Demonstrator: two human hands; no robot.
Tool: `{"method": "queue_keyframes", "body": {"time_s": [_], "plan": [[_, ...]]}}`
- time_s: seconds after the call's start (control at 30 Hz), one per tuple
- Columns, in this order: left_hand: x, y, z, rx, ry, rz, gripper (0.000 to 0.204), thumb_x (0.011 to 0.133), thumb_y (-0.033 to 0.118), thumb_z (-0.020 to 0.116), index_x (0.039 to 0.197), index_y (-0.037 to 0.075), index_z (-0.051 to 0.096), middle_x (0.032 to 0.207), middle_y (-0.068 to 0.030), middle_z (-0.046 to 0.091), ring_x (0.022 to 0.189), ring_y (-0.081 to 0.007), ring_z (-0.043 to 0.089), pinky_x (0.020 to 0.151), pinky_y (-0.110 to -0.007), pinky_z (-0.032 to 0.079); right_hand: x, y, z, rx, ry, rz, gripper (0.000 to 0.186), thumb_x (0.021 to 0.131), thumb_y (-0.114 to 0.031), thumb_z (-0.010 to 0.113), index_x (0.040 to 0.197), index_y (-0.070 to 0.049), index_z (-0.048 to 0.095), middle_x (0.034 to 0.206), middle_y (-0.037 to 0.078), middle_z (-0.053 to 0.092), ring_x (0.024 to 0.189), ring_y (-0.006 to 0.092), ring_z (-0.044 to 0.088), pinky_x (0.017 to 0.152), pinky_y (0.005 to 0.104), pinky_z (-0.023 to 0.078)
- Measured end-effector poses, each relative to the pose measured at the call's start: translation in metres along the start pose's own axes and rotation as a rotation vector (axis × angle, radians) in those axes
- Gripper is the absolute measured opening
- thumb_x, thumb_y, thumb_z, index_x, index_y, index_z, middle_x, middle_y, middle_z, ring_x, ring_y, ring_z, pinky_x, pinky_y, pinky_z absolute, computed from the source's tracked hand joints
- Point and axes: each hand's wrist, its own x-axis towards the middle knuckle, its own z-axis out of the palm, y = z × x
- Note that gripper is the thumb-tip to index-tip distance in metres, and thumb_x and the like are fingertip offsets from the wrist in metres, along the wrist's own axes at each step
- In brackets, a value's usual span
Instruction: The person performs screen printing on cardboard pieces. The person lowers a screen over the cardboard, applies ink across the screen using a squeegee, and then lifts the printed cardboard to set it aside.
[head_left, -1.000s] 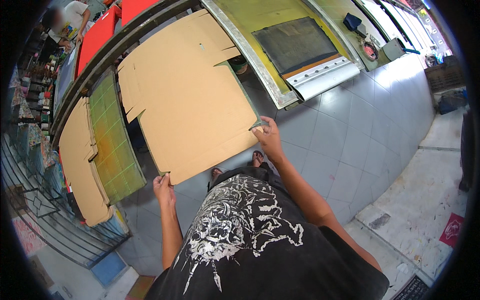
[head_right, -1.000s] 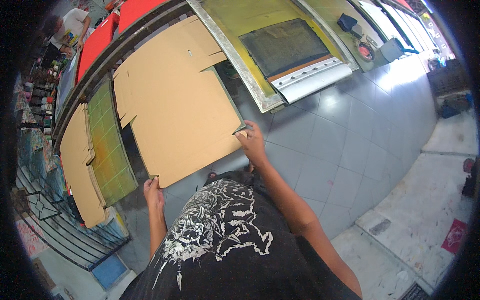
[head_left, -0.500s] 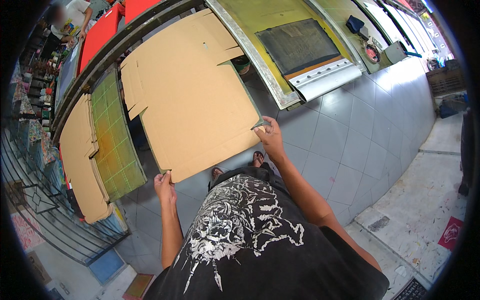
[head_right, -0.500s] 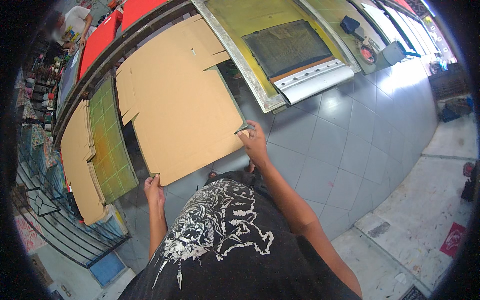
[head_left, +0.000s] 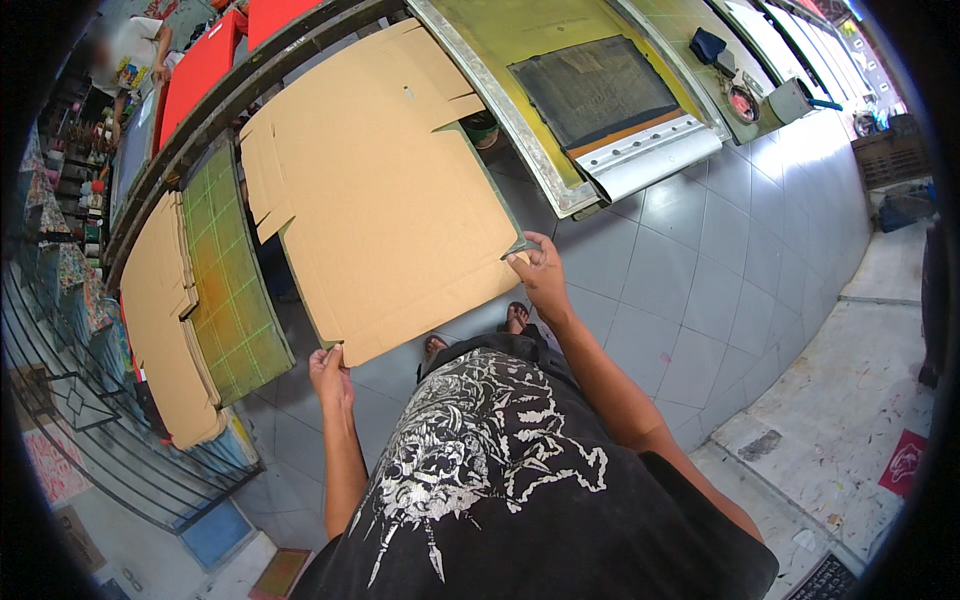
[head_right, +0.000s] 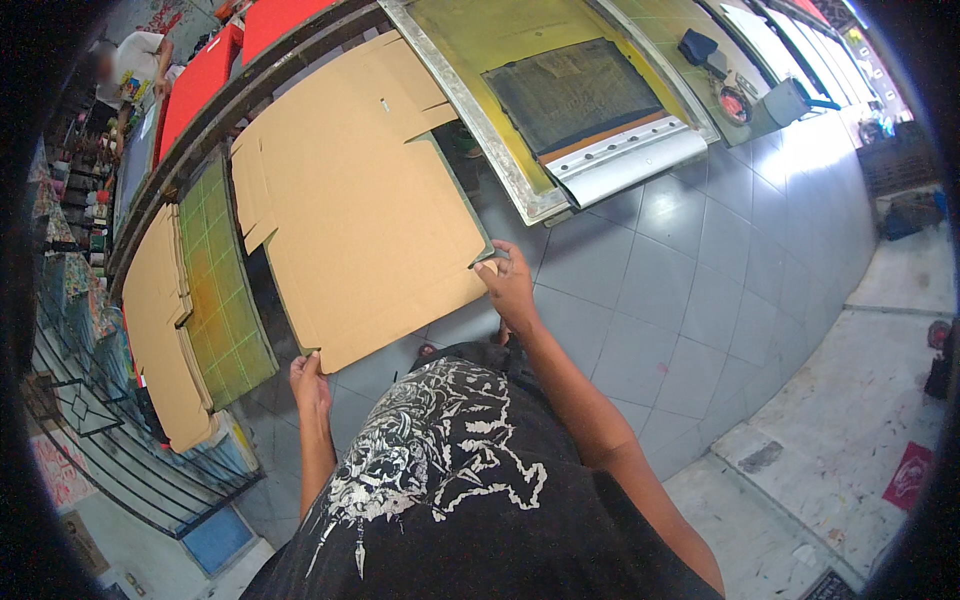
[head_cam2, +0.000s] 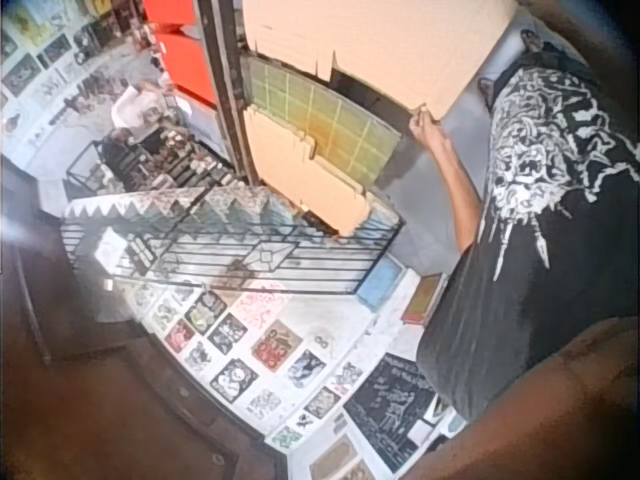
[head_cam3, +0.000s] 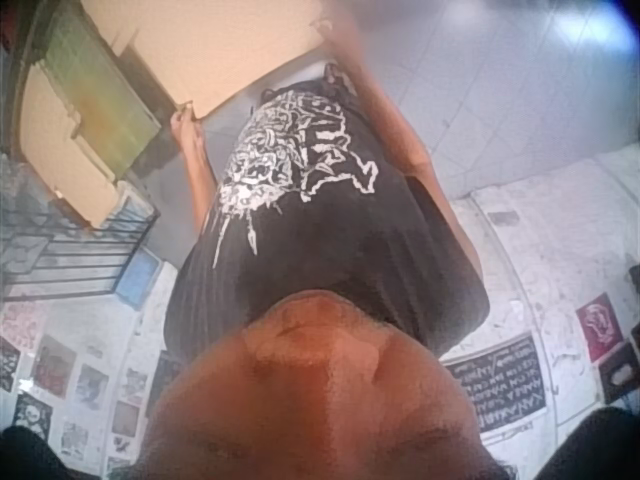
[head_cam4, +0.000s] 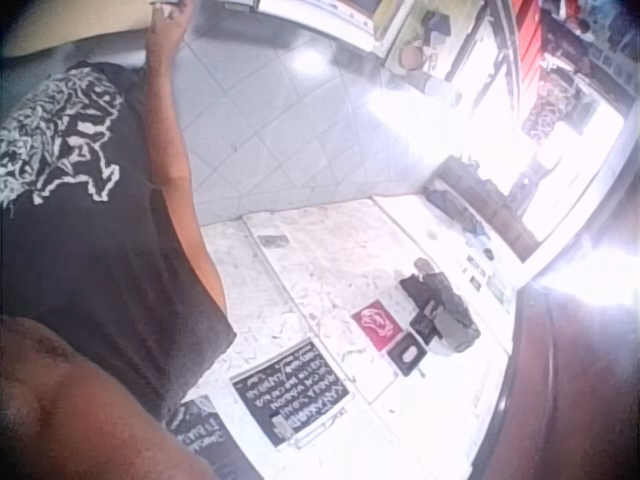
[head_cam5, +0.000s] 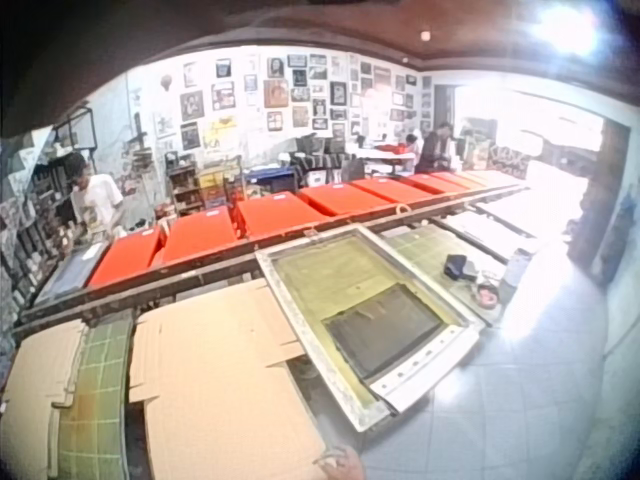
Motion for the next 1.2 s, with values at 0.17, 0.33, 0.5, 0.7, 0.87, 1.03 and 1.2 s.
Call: {"method": "queue_keyframes", "body": {"time_s": [0.17,0.33,0.5,0.7,0.87,1.03,1.2], "plan": [[0.000,0.000,0.000,-0.004,-0.001,0.005,0.027,0.085,-0.004,0.063,0.097,0.009,0.042,0.087,-0.0059,0.060,0.078,-0.0148,0.062,0.070,-0.027,0.053,0.002,0.002,-0.001,-0.042,0.011,0.003,0.048,0.085,-0.005,0.063,0.127,0.003,0.040,0.089,0.010,0.065,0.078,0.0129,0.062,0.067,0.0239,0.047],[0.000,0.000,0.000,-0.014,-0.004,0.001,0.026,0.085,-0.003,0.063,0.096,0.009,0.042,0.088,-0.0058,0.061,0.079,-0.0147,0.062,0.070,-0.026,0.053,0.001,-0.003,-0.001,-0.034,-0.003,0.006,0.048,0.085,-0.005,0.063,0.127,0.003,0.040,0.088,0.010,0.065,0.077,0.0126,0.062,0.066,0.0236,0.047],[-0.001,0.000,0.001,-0.007,-0.007,-0.004,0.027,0.085,-0.004,0.063,0.096,0.009,0.042,0.089,-0.0062,0.061,0.080,-0.0145,0.063,0.070,-0.026,0.053,0.000,-0.004,0.000,-0.007,0.004,-0.003,0.047,0.085,-0.004,0.062,0.126,0.003,0.040,0.088,0.010,0.065,0.076,0.0127,0.062,0.066,0.0234,0.048],[-0.001,0.000,0.001,0.010,0.002,-0.018,0.027,0.085,-0.003,0.063,0.096,0.010,0.042,0.089,-0.0057,0.062,0.080,-0.0141,0.062,0.071,-0.026,0.052,0.000,-0.007,0.001,-0.003,0.002,0.011,0.046,0.086,-0.004,0.063,0.125,0.002,0.041,0.087,0.007,0.065,0.077,0.0106,0.060,0.065,0.0222,0.045],[-0.003,0.002,0.003,0.000,-0.018,-0.021,0.027,0.085,-0.003,0.063,0.096,0.010,0.042,0.090,-0.0058,0.061,0.082,-0.0143,0.062,0.073,-0.027,0.051,0.002,-0.004,-0.002,-0.039,0.005,0.010,0.046,0.085,-0.005,0.063,0.125,0.003,0.041,0.088,0.008,0.065,0.077,0.0112,0.060,0.065,0.0227,0.045],[-0.002,0.003,0.001,0.023,-0.004,-0.038,0.026,0.085,-0.002,0.063,0.098,0.009,0.042,0.092,-0.0064,0.061,0.084,-0.0147,0.061,0.075,-0.029,0.050,0.001,-0.009,-0.001,-0.042,-0.006,-0.003,0.048,0.085,-0.006,0.064,0.125,0.003,0.041,0.090,0.012,0.066,0.079,0.0156,0.064,0.068,0.0260,0.049],[-0.007,0.004,0.002,-0.012,-0.035,-0.035,0.025,0.087,0.004,0.063,0.102,0.005,0.043,0.098,-0.0088,0.059,0.089,-0.0168,0.060,0.079,-0.030,0.050,0.001,-0.006,-0.001,-0.066,0.010,-0.004,0.049,0.084,-0.006,0.065,0.126,0.003,0.041,0.090,0.011,0.066,0.082,0.0150,0.063,0.072,0.0255,0.048]]}}
